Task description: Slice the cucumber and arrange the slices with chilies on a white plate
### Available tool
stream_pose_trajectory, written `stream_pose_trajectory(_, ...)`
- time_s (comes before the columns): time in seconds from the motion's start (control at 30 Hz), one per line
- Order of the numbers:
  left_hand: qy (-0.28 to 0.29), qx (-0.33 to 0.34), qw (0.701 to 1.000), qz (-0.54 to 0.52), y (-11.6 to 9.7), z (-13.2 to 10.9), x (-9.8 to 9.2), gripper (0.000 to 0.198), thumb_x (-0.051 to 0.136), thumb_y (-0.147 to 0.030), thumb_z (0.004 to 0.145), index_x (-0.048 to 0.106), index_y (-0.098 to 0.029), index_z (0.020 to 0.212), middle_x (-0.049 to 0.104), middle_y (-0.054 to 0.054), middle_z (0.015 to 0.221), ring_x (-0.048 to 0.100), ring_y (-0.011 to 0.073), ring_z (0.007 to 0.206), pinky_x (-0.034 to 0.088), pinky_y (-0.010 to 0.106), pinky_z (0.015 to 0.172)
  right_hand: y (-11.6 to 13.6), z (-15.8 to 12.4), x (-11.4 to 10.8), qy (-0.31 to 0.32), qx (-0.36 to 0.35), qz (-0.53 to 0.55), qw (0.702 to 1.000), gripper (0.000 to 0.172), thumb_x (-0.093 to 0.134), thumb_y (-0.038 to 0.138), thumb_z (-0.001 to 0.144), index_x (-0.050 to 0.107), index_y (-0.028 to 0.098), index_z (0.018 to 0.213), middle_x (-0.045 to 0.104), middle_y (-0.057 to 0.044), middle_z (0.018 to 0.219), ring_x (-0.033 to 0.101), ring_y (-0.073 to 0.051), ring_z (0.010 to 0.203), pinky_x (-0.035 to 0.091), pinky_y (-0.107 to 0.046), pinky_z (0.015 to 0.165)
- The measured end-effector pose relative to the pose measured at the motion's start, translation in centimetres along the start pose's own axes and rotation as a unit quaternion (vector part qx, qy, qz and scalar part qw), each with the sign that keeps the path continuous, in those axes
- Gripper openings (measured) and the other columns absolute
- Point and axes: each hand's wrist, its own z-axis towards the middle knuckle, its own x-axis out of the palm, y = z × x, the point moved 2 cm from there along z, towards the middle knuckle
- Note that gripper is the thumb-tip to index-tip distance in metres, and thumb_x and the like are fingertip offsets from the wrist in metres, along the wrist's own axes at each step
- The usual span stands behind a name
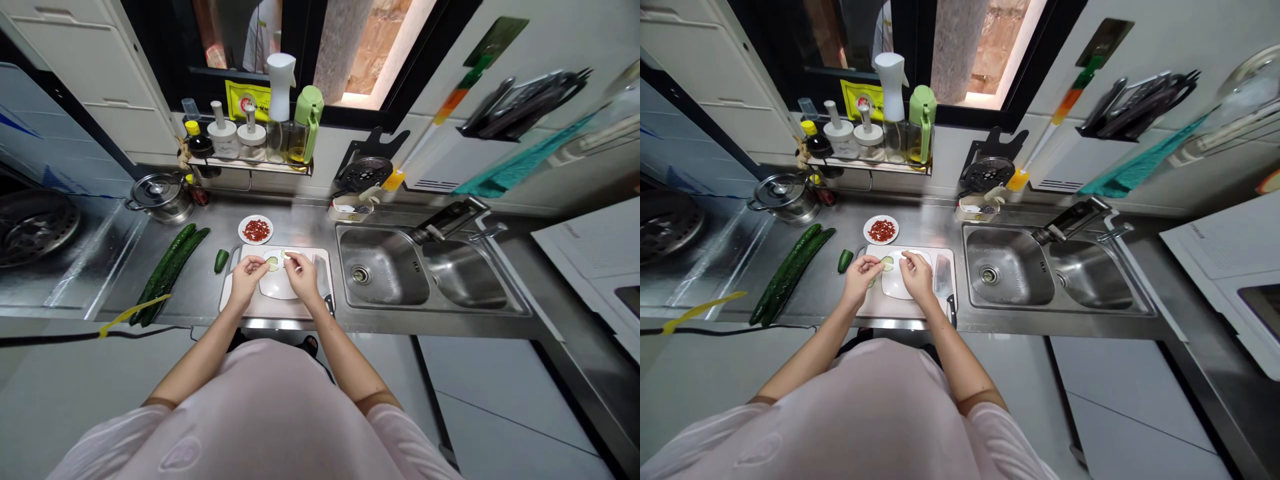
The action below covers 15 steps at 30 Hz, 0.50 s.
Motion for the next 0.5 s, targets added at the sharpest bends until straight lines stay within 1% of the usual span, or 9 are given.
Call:
stream_pose_trajectory(0.1,0.016,0.010,1.000,0.000,-0.9,-0.1,0.8,0.027,0.075,-0.031,0.061,0.060,-0.016,0.078,0.060,0.000,0.073,0.055,0.0091,0.066,0.043,0.021,0.065,1.6,1.1,-0.4,0.028,-0.010,0.024,0.999,0.025,0.051,0.034,0.085,0.061,0.022,0.105,0.061,-0.003,0.087,0.055,-0.014,0.077,0.043,-0.024,0.060)
stream_pose_trajectory(0.17,0.023,0.022,0.999,0.006,-1.3,-0.2,1.1,0.026,0.074,-0.030,0.061,0.061,-0.016,0.078,0.060,0.001,0.073,0.054,0.0090,0.065,0.043,0.022,0.065,2.4,1.5,-0.6,0.052,-0.023,0.027,0.998,0.024,0.052,0.035,0.084,0.062,0.024,0.104,0.061,-0.003,0.091,0.055,-0.015,0.085,0.043,-0.024,0.062)
stream_pose_trajectory(0.23,0.025,0.032,0.999,0.014,-1.5,-0.3,1.3,0.025,0.074,-0.030,0.062,0.061,-0.016,0.078,0.060,0.001,0.074,0.054,0.0090,0.066,0.043,0.022,0.066,2.9,1.8,-0.6,0.069,-0.034,0.026,0.997,0.020,0.053,0.036,0.084,0.063,0.024,0.097,0.061,-0.003,0.093,0.054,-0.016,0.091,0.044,-0.025,0.066)
stream_pose_trajectory(0.3,0.027,0.031,0.999,0.017,-1.6,-0.4,1.4,0.025,0.075,-0.030,0.061,0.061,-0.016,0.077,0.060,0.001,0.074,0.054,0.0089,0.067,0.043,0.022,0.066,3.0,1.9,-0.5,0.077,-0.037,0.029,0.996,0.016,0.054,0.036,0.084,0.063,0.023,0.086,0.061,-0.003,0.092,0.053,-0.017,0.092,0.044,-0.026,0.069)
stream_pose_trajectory(0.37,0.027,0.020,0.999,0.005,-1.6,-0.4,1.5,0.028,0.075,-0.031,0.061,0.061,-0.016,0.079,0.060,0.001,0.075,0.055,0.0089,0.068,0.043,0.021,0.067,3.0,1.9,-0.4,0.078,-0.034,0.042,0.995,0.017,0.053,0.035,0.084,0.061,0.022,0.078,0.061,-0.003,0.089,0.053,-0.016,0.091,0.044,-0.026,0.069)
stream_pose_trajectory(0.43,0.021,-0.004,0.999,-0.029,-1.4,-0.5,1.4,0.032,0.073,-0.035,0.062,0.060,-0.017,0.085,0.061,0.001,0.078,0.055,0.0081,0.067,0.043,0.020,0.065,2.9,2.0,-0.4,0.074,-0.023,0.061,0.995,0.019,0.051,0.036,0.085,0.060,0.021,0.076,0.061,-0.003,0.087,0.054,-0.016,0.089,0.044,-0.026,0.069)
stream_pose_trajectory(0.5,0.028,-0.069,0.994,-0.075,-1.0,-0.5,1.2,0.035,0.068,-0.043,0.067,0.059,-0.018,0.090,0.062,0.002,0.080,0.055,0.0077,0.063,0.042,0.020,0.060,3.0,2.2,-0.5,0.068,-0.008,0.077,0.995,0.022,0.050,0.038,0.085,0.059,0.021,0.075,0.062,-0.002,0.086,0.055,-0.015,0.088,0.044,-0.025,0.068)
